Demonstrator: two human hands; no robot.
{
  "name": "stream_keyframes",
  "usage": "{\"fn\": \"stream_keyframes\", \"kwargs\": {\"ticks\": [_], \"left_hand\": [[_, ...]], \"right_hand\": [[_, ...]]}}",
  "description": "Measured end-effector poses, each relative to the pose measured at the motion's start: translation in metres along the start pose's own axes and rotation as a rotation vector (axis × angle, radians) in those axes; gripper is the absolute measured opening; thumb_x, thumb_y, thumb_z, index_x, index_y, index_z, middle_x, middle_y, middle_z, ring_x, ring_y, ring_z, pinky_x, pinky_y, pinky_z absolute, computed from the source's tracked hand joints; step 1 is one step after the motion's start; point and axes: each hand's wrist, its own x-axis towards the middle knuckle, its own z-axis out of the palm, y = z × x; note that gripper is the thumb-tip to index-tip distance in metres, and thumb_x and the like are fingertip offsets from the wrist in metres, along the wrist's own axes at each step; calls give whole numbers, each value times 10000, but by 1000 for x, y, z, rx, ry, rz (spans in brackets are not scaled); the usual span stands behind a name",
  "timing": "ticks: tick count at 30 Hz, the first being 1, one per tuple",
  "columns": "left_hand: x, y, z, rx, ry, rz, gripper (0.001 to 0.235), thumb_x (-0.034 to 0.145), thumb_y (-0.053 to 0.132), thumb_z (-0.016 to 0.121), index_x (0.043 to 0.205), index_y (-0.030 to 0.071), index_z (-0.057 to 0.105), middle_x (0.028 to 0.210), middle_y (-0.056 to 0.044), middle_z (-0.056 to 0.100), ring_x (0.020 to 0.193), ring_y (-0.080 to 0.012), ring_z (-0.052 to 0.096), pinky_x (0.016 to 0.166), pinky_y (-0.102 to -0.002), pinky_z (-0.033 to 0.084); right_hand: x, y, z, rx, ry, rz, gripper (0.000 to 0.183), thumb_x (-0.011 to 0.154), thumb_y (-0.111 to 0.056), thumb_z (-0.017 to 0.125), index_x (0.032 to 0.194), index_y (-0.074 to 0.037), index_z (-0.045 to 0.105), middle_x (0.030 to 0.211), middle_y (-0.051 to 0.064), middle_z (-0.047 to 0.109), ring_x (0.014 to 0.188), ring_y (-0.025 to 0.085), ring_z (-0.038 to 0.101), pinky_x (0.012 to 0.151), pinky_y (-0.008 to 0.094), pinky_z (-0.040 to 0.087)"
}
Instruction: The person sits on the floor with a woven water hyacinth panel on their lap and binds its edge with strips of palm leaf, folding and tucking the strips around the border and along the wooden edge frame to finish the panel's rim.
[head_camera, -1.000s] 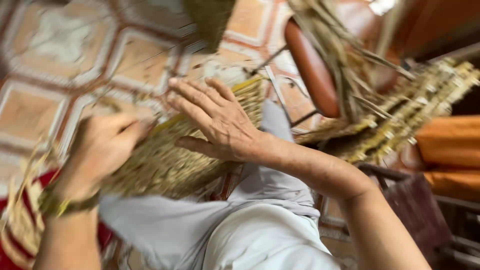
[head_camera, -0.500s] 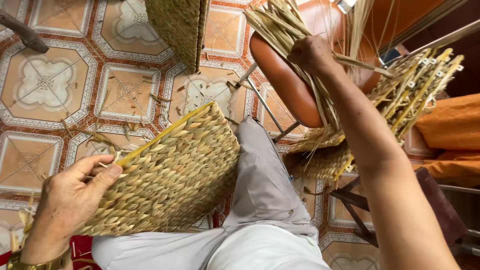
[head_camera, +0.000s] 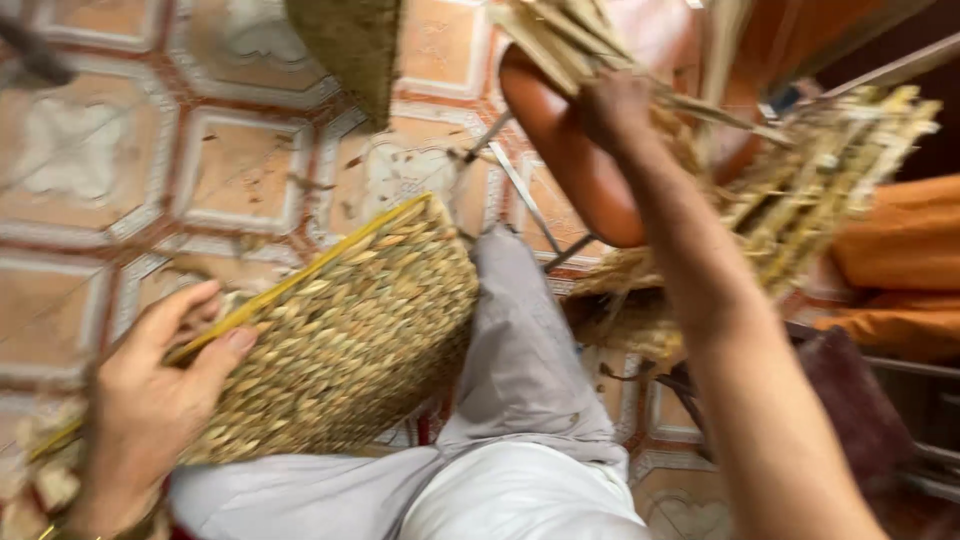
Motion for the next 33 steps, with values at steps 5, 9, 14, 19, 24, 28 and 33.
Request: {"fn": "stream_keyframes", "kwargs": {"ticks": [5,9,14,19,24,28,33], "left_hand": [[-10,-81,8,-159,-7,42,454,975,107,774,1372,-47,617,1138,-155,700,977,-153,704,903,-279,567],[-8,-28,5,-80,26,-18,534,887,114,769,1364,-62,604,1238,-191,672,1048,-218,690,908,-330,571],[1,10,13,7,-28,121,518,896,215,789,1329,-42,668,1294,-217,687,1131,-256,702,964,-352,587],[-2,16,18,-162,-71,236,485,980,325,733,1315,-17,654,1255,-167,673,1152,-197,659,1005,-294,540],[-20,28,27,-48,194,110,217,1034,72,710,1211,-52,729,1002,-94,748,884,-120,639,798,-285,521],[-23,15,25,-260,194,63,180,1032,105,688,1159,7,770,760,26,626,659,-43,491,579,-237,374],[-28,11,12,-271,143,13,175,1036,75,681,1154,-9,779,762,-8,644,661,-36,489,575,-224,377]], "right_hand": [[8,10,52,0,322,84,129,960,-65,533,850,-130,554,633,18,560,489,163,515,451,384,420],[6,-13,-32,154,300,189,169,1021,-50,456,887,-102,545,597,16,543,434,167,438,363,356,342],[-70,-154,-212,452,742,-206,54,1009,-138,612,961,-125,590,764,36,596,571,170,592,472,364,452],[-172,-271,-234,752,492,-517,120,941,-135,729,1012,-70,658,776,21,544,580,156,556,436,367,416],[-202,-300,-235,990,455,-661,264,926,-67,757,1179,-32,690,845,36,550,665,168,618,545,339,516],[-192,-261,-229,1101,590,-432,391,911,-243,783,1222,-64,626,1207,133,640,1085,282,627,933,419,486],[-138,-225,-178,1844,353,-62,351,1051,-286,602,1320,-62,589,1266,132,631,1193,243,597,1076,391,464]]}}
